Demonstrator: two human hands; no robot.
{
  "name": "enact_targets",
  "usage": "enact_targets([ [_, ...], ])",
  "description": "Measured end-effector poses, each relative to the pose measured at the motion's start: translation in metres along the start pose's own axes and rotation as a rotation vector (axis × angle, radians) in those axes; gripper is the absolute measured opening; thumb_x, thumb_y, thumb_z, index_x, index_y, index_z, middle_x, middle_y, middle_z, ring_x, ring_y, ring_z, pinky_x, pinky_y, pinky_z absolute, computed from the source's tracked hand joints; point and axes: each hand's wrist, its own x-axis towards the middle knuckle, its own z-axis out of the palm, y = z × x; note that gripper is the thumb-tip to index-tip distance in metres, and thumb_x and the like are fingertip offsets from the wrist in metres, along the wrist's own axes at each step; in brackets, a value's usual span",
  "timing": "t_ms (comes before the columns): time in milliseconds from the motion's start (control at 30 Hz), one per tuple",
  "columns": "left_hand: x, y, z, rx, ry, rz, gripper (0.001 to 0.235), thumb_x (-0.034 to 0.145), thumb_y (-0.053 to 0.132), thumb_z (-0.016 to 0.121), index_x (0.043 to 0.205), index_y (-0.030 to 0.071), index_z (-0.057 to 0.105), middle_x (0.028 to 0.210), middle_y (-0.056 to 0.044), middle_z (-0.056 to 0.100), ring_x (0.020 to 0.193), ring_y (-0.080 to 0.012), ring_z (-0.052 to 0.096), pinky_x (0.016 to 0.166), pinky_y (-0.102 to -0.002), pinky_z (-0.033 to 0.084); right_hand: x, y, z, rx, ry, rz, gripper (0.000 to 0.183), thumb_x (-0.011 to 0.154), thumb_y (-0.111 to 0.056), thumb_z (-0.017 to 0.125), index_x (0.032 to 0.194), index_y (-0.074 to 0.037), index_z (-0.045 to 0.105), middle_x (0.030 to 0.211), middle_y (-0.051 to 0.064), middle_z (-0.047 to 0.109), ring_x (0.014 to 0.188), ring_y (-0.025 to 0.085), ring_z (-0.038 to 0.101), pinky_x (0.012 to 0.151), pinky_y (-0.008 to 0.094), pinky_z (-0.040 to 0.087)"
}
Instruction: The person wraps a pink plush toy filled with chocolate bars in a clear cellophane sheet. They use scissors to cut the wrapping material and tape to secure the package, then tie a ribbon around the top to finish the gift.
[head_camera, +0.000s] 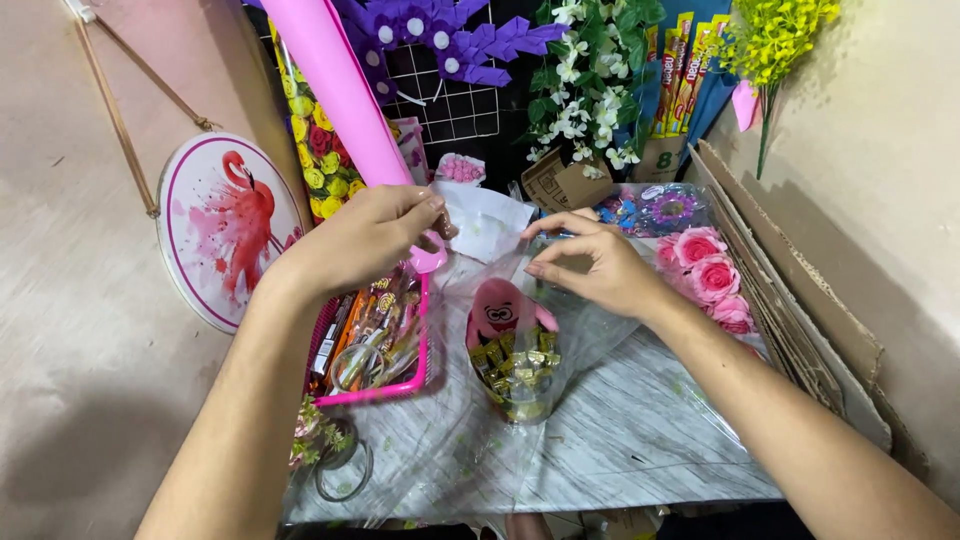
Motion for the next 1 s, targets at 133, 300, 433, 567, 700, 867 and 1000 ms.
enact_targets([
  [133,-0.012,0.015,-0.008,0.321,0.073,-0.09,0.039,0.103,0.025,0.043,0.122,0.005,0.072,0.102,-0.02,0.076,0.097,-0.0384,0.074,0.086,-0.053,0.056,-0.014,0.004,-0.003,-0.008,0.039,0.0,0.008,0.089,-0.024,0.08,0.091,-0.016,0.082,0.124,0.005,0.069,0.106,0.023,0.059,0.093,0.039,0.05],
  [300,-0.011,0.006,-0.013,0.513,0.248,-0.15,0.038,0.101,0.03,0.046,0.129,0.023,0.071,0.101,-0.012,0.075,0.091,-0.0392,0.075,0.081,-0.057,0.057,-0.027,0.016,-0.016,0.064,0.068,0.032,0.003,0.088,-0.016,0.08,0.089,-0.012,0.081,0.103,0.003,0.068,0.084,0.013,0.059,0.073,0.027,0.053],
  [433,0.011,-0.016,-0.026,0.595,0.395,-0.139,0.03,0.103,0.026,0.05,0.119,0.018,0.074,0.099,-0.02,0.075,0.093,-0.0507,0.072,0.082,-0.062,0.056,-0.036,0.005,-0.027,0.245,0.029,0.033,0.001,0.084,-0.01,0.082,0.084,-0.009,0.082,0.104,0.004,0.068,0.086,0.011,0.056,0.074,0.026,0.052],
  [567,0.043,-0.069,-0.039,0.877,0.606,-0.169,0.02,0.101,0.031,0.058,0.105,0.026,0.077,0.086,-0.011,0.075,0.078,-0.0438,0.076,0.068,-0.057,0.061,-0.054,0.016,-0.035,0.56,-0.21,0.109,0.014,0.084,-0.017,0.081,0.077,-0.005,0.082,0.09,0.012,0.074,0.083,0.019,0.065,0.076,0.035,0.052],
  [700,0.061,-0.113,-0.033,1.008,0.695,-0.168,0.021,0.105,0.031,0.061,0.105,0.017,0.076,0.081,-0.016,0.074,0.075,-0.0439,0.076,0.063,-0.056,0.06,-0.066,0.023,-0.04,0.736,-0.358,0.166,0.03,0.081,-0.03,0.084,0.072,-0.002,0.081,0.079,0.014,0.075,0.077,0.02,0.066,0.071,0.035,0.049],
  [867,0.03,-0.072,-0.038,0.822,0.573,-0.332,0.019,0.101,0.011,0.05,0.116,0.0,0.055,0.095,-0.024,0.069,0.083,-0.0505,0.068,0.067,-0.062,0.052,-0.075,0.029,-0.065,0.954,-0.752,0.258,0.049,0.078,-0.06,0.087,0.079,-0.012,0.077,0.073,0.003,0.07,0.075,0.02,0.058,0.084,0.04,0.046],
  [1000,0.023,-0.068,-0.033,0.862,0.508,-0.319,0.069,0.082,0.003,0.062,0.147,0.005,0.038,0.124,-0.028,0.061,0.111,-0.0539,0.061,0.095,-0.062,0.045,-0.085,0.028,-0.065,0.946,-0.867,0.337,0.059,0.08,-0.065,0.086,0.091,-0.01,0.069,0.09,0.005,0.07,0.086,0.021,0.067,0.087,0.034,0.056],
])
